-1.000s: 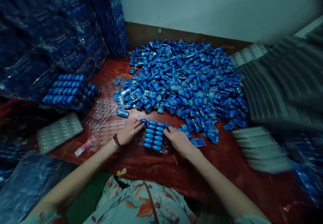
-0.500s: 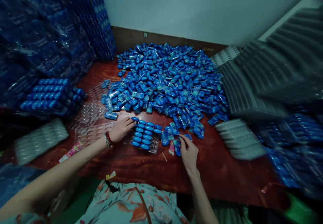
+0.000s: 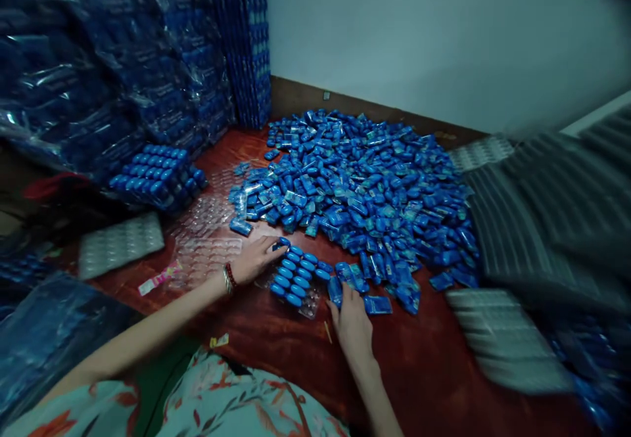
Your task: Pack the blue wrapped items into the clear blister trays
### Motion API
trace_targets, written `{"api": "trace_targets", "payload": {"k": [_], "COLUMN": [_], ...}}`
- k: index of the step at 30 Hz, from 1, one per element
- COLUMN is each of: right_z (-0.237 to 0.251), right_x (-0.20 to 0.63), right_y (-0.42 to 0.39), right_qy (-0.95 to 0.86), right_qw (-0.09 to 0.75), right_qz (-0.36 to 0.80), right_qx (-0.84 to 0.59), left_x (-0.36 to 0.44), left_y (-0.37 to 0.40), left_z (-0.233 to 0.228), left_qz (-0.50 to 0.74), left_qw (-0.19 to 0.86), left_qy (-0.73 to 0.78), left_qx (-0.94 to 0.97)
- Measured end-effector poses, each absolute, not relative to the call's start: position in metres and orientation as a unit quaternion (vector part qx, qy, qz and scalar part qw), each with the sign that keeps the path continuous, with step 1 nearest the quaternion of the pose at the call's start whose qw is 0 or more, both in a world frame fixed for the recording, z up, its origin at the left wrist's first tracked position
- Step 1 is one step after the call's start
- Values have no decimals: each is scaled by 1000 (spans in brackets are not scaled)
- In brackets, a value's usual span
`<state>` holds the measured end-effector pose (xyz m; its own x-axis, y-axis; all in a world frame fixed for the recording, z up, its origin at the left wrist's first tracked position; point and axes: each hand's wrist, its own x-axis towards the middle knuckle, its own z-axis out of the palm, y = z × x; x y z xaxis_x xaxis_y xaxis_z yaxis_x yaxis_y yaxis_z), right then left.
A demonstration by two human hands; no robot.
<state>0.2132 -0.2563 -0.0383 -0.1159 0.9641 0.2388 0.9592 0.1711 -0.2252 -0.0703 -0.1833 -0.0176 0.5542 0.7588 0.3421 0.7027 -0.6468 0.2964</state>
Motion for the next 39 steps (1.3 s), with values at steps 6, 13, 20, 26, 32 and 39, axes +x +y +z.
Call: {"api": "trace_targets", "payload": {"k": [6, 13, 20, 26, 32, 39], "right_z": [-50, -52, -37, -5, -6, -14], "right_x": [216, 216, 220, 227, 204, 201], "right_y": [-273, -267, -265, -276, -270, -255], "right_qy": [-729, -733, -699, -593, -674, -818], "right_qw": [173, 147, 198, 311, 326, 227], "right_qz": [3, -7, 63, 246, 215, 85], "right_qx": [-662, -664, -684, -701, -627, -522], "left_x": [-84, -137, -161, -150, -147, -137], "left_y": [-186, -143, -128, -135, -158, -179], "left_z": [-28, -30, -33, -20, -20, -8], "left_qz": [321, 162, 107, 66, 47, 158], "left_qw": [80, 32, 35, 27, 7, 98], "left_qy": [508, 616, 626, 634, 635, 599], "left_qx": [795, 771, 771, 770, 771, 779]}}
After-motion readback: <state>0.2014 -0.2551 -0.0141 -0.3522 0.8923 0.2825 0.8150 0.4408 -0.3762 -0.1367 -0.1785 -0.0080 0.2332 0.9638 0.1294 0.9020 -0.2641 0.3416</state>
